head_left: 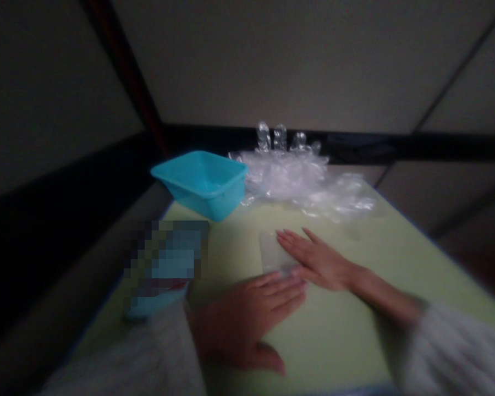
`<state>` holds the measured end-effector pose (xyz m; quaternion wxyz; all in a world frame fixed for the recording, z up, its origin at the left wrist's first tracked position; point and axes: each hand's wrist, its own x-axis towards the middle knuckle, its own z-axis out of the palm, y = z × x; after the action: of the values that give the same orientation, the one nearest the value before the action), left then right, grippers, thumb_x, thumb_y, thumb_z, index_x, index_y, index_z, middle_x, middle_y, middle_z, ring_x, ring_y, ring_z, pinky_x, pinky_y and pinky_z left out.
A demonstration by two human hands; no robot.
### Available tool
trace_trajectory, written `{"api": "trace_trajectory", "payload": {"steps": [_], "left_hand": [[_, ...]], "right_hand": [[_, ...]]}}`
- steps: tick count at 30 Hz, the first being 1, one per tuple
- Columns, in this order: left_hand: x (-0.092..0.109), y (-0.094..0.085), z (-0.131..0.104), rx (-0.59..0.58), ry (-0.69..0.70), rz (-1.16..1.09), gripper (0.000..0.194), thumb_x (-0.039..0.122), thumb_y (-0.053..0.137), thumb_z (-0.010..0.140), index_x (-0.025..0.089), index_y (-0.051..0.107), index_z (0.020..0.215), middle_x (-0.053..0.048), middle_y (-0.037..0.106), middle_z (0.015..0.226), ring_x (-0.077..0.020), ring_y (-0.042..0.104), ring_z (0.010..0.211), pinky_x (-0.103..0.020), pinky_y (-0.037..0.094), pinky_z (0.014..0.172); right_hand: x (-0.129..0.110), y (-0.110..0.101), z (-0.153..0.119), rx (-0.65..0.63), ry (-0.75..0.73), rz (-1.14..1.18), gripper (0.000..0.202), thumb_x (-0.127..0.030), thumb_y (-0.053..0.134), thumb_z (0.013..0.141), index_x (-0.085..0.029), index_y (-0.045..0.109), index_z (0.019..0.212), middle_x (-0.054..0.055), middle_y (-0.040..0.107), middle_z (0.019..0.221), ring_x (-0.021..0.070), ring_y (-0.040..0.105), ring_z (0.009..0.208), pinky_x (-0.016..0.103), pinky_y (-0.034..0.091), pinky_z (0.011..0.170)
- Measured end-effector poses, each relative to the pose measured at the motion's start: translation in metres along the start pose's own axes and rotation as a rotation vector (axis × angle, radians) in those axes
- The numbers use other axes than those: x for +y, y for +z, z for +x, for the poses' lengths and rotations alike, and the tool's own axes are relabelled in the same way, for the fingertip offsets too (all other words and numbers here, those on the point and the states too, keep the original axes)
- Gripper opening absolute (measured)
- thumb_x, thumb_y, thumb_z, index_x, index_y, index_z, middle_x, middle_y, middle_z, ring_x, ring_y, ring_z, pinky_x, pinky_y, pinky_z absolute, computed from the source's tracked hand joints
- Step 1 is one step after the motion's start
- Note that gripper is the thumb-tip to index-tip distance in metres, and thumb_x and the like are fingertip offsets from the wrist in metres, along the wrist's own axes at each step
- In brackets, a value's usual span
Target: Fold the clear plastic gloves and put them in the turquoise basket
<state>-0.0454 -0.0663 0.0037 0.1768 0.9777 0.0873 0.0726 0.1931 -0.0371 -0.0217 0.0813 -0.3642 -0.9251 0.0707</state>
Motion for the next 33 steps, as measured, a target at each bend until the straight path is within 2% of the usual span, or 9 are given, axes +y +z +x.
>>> {"api": "trace_trajectory", "payload": {"steps": [5,8,11,13,15,17,19,24,33], "left_hand": [[0.0,-0.001,0.0,0.014,0.017,0.018,0.071,0.053,0.044,0.087,0.011,0.027,0.142,-0.013,0.03,0.147,-0.0254,0.025,0.136,-0.04,0.02,0.113],[-0.003,-0.003,0.0,0.048,0.092,0.076,0.071,0.054,0.042,0.087,0.01,0.027,0.141,-0.014,0.03,0.147,-0.0246,0.025,0.137,-0.041,0.02,0.113],[-0.008,-0.003,-0.004,0.242,0.1,0.183,0.054,0.042,0.042,0.09,0.01,0.038,0.133,-0.014,0.043,0.14,-0.023,0.037,0.132,-0.039,0.027,0.111],[-0.012,-0.003,-0.006,0.407,-0.008,0.256,0.036,0.025,0.041,0.09,0.013,0.048,0.124,-0.012,0.056,0.129,-0.0202,0.048,0.123,-0.037,0.032,0.108],[-0.016,-0.001,-0.007,0.486,-0.175,0.294,0.034,0.016,0.041,0.089,0.014,0.05,0.121,-0.011,0.058,0.126,-0.0198,0.051,0.12,-0.037,0.035,0.106],[-0.021,0.002,-0.005,0.452,-0.326,0.291,0.04,0.018,0.043,0.088,0.012,0.047,0.127,-0.013,0.052,0.132,-0.0224,0.046,0.124,-0.041,0.035,0.107],[-0.025,0.006,-0.002,0.372,-0.401,0.265,0.047,0.022,0.047,0.086,0.01,0.041,0.131,-0.016,0.045,0.138,-0.0246,0.04,0.129,-0.044,0.033,0.108],[-0.032,0.016,-0.001,0.257,-0.447,0.236,0.06,0.03,0.051,0.086,0.008,0.032,0.138,-0.018,0.034,0.145,-0.0248,0.026,0.137,-0.045,0.027,0.111],[-0.043,0.019,0.004,0.234,-0.552,0.277,0.055,0.033,0.041,0.092,0.004,0.031,0.137,-0.02,0.029,0.146,-0.0271,0.022,0.138,-0.049,0.024,0.11]], "right_hand": [[0.0,0.0,0.0,0.088,-0.041,0.025,0.068,-0.053,0.026,0.094,-0.013,0.012,0.146,0.016,0.022,0.15,0.0242,0.019,0.138,0.055,0.016,0.11],[-0.002,-0.002,-0.006,0.187,-0.13,0.023,0.063,-0.051,0.026,0.095,-0.012,0.02,0.145,0.016,0.03,0.146,0.0231,0.025,0.137,0.053,0.021,0.109],[-0.008,-0.005,-0.014,0.312,-0.234,0.013,0.049,-0.038,0.027,0.097,-0.01,0.037,0.137,0.016,0.049,0.135,0.0211,0.039,0.13,0.047,0.034,0.106],[-0.013,-0.007,-0.019,0.374,-0.313,-0.004,0.043,-0.033,0.03,0.097,-0.008,0.049,0.127,0.016,0.058,0.124,0.021,0.048,0.123,0.043,0.042,0.101],[-0.02,-0.008,-0.022,0.385,-0.397,-0.038,0.041,-0.032,0.032,0.096,-0.007,0.056,0.118,0.016,0.063,0.117,0.0215,0.054,0.117,0.04,0.046,0.097],[-0.026,-0.007,-0.022,0.361,-0.469,-0.077,0.039,-0.033,0.035,0.096,-0.007,0.061,0.11,0.016,0.066,0.112,0.0213,0.059,0.11,0.038,0.049,0.094],[-0.031,-0.004,-0.02,0.345,-0.511,-0.094,0.038,-0.032,0.037,0.095,-0.008,0.065,0.101,0.014,0.069,0.106,0.0204,0.063,0.101,0.035,0.051,0.09],[-0.035,0.003,-0.017,0.346,-0.523,-0.099,0.034,-0.033,0.042,0.094,-0.009,0.067,0.091,0.013,0.071,0.097,0.018,0.067,0.088,0.031,0.054,0.082],[-0.036,0.002,-0.017,0.359,-0.516,-0.094,0.03,-0.03,0.045,0.093,-0.011,0.067,0.087,0.01,0.071,0.098,0.0176,0.067,0.088,0.03,0.053,0.081]]}}
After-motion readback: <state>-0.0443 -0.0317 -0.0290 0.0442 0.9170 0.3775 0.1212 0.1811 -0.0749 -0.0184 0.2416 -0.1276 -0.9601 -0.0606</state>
